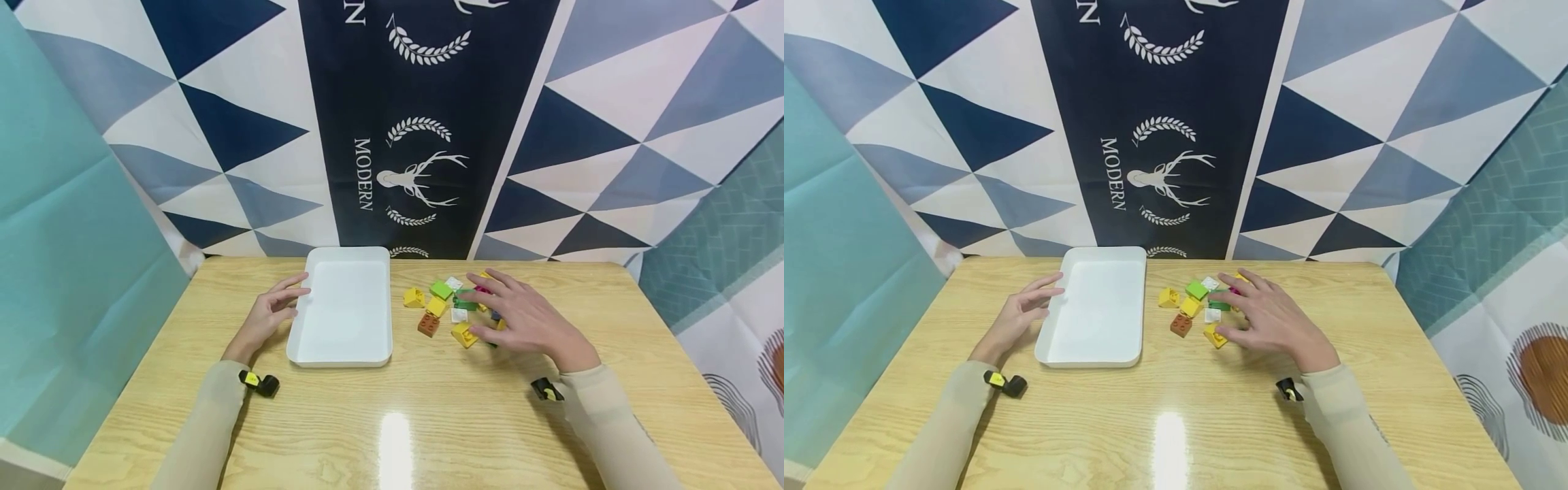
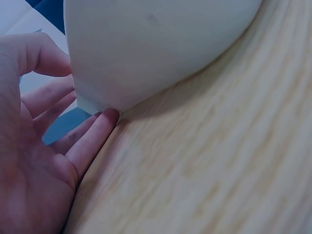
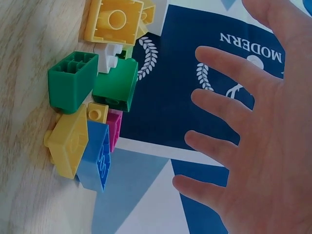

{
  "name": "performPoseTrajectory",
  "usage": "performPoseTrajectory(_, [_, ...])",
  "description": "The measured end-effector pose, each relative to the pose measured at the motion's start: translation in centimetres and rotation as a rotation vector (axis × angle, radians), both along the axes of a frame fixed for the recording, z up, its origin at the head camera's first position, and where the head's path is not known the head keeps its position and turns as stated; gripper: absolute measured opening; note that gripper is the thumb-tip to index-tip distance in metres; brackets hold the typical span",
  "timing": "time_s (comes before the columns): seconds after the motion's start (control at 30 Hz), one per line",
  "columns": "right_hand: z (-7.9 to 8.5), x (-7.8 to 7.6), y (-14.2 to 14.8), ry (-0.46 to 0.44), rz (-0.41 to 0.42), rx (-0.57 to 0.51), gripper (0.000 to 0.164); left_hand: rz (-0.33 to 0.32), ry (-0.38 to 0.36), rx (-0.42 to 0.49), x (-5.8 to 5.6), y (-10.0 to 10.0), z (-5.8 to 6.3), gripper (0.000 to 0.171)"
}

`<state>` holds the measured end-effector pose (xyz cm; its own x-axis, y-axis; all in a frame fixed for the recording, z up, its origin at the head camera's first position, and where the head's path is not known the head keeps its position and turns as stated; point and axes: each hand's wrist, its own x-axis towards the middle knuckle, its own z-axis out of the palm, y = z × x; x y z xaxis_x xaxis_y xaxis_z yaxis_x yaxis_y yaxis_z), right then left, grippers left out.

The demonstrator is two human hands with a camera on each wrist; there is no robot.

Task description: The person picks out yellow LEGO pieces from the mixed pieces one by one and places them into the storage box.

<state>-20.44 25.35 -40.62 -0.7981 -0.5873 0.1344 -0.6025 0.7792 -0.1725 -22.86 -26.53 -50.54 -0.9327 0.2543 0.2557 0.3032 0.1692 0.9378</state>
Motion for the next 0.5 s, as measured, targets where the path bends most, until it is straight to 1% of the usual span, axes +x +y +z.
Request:
performPoseTrajectory(0.17, [-0.06, 0.04, 0.11, -0.003, -0.012, -0.001, 0.057, 0.001, -0.036, -0.016, -0.13, 0.03, 0.18, 0.046])
performPoseTrajectory(0.5, [0.07, -0.08, 0.14, 0.014, -0.003, -0.012, 0.055, -0.014, -0.025, -0.028, -0.17, -0.11, 0.26, 0.046])
